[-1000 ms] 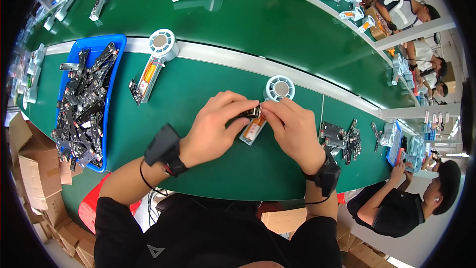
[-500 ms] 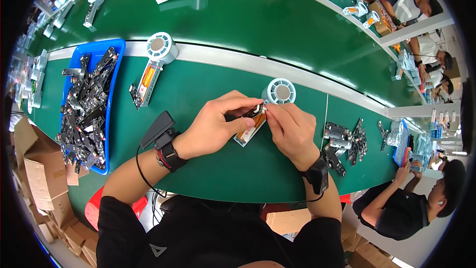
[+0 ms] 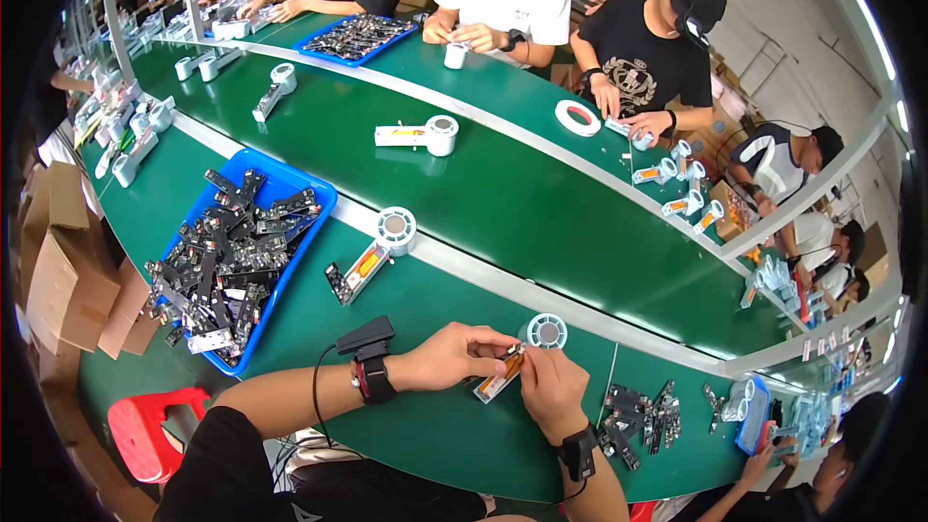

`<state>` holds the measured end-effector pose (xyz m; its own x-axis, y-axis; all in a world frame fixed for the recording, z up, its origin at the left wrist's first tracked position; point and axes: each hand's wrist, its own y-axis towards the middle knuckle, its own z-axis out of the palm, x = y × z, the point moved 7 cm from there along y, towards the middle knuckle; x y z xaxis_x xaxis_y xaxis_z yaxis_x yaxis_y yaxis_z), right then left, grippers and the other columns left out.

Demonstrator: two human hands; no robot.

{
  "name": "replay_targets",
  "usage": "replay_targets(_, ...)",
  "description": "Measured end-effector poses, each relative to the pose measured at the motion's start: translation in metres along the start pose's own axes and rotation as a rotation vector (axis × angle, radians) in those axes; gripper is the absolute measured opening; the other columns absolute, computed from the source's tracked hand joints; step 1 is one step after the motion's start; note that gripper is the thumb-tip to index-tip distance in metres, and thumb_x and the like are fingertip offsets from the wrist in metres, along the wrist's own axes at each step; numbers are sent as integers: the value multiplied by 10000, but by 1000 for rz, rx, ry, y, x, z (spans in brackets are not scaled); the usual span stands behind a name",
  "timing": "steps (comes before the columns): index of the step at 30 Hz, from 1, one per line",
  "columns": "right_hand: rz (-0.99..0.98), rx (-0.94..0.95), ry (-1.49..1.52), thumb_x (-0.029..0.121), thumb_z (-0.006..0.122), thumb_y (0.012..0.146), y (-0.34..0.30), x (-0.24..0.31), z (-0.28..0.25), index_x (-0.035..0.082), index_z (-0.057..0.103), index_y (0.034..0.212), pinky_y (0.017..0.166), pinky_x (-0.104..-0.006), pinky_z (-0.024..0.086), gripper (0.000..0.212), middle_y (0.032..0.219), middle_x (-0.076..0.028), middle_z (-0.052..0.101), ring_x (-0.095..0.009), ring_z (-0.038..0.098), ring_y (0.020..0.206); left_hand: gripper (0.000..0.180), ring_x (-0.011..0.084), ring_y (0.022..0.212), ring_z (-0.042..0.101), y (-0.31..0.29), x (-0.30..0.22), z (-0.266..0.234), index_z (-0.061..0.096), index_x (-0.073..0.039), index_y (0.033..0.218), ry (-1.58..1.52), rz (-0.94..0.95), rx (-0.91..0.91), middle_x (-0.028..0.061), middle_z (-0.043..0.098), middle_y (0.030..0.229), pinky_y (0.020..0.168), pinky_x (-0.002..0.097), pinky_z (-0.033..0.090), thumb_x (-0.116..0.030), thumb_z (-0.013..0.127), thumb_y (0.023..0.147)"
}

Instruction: The person picks up a circuit board and a fan housing, then connects the battery wires to the board. They press the circuit board into the housing and place the assembled unit back onto the assembly line.

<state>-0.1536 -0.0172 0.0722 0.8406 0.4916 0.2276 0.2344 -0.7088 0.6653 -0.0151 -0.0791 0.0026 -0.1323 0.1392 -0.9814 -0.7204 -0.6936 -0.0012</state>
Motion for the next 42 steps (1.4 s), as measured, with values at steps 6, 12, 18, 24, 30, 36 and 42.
replay_targets(6,-64,35,0,-3,748,816,5,-1,1,37,709,961,536,-381,506,155,769,-93,654,-284,647,616,394,107,914,640,4,-4,-1,671,-35,1323,-68,-41,27,26,672,1030,806,279,515,-129,743,948)
replay_targets(12,-80,19,-7,-1,755,803,4,-3,1,37,722,988,542,-374,515,192,784,-85,659,-278,648,621,377,114,952,649,5,-8,-4,676,-19,1305,64,-73,47,38,686,1064,845,279,521,-115,741,947)
replay_targets(18,-139,80,-13,-6,753,805,6,1,-1,39,741,1045,558,-352,530,245,832,-83,688,-262,670,655,364,117,976,644,4,-7,-2,681,-22,1292,67,-169,99,48,692,1056,873,281,525,-120,746,947)
replay_targets(24,-176,109,15,-13,745,814,6,4,-1,43,742,1068,577,-336,547,260,873,-95,702,-274,681,677,327,146,1022,663,3,-11,-1,696,10,1216,161,-128,85,77,692,1132,912,294,535,-115,754,919)
replay_targets(30,282,175,305,-1,716,888,2,-13,-4,-8,724,1101,614,-307,553,213,893,-104,696,-210,694,712,321,178,1074,668,1,-11,8,656,7,1271,27,47,-97,82,666,1163,970,329,540,-66,693,960)
replay_targets(36,581,228,515,-11,713,904,-4,-29,-1,-45,721,1063,622,-302,551,163,890,-105,693,-165,699,734,340,182,1046,677,7,1,21,621,0,1313,-195,-4,-89,80,655,1101,912,327,564,-71,672,984)
replay_targets(42,307,89,148,19,735,886,-4,-26,-5,-5,740,1013,646,-327,561,130,896,-120,688,-250,702,747,378,123,883,664,6,4,33,561,15,1360,-149,-151,-144,78,624,1145,689,278,568,-57,652,1000)
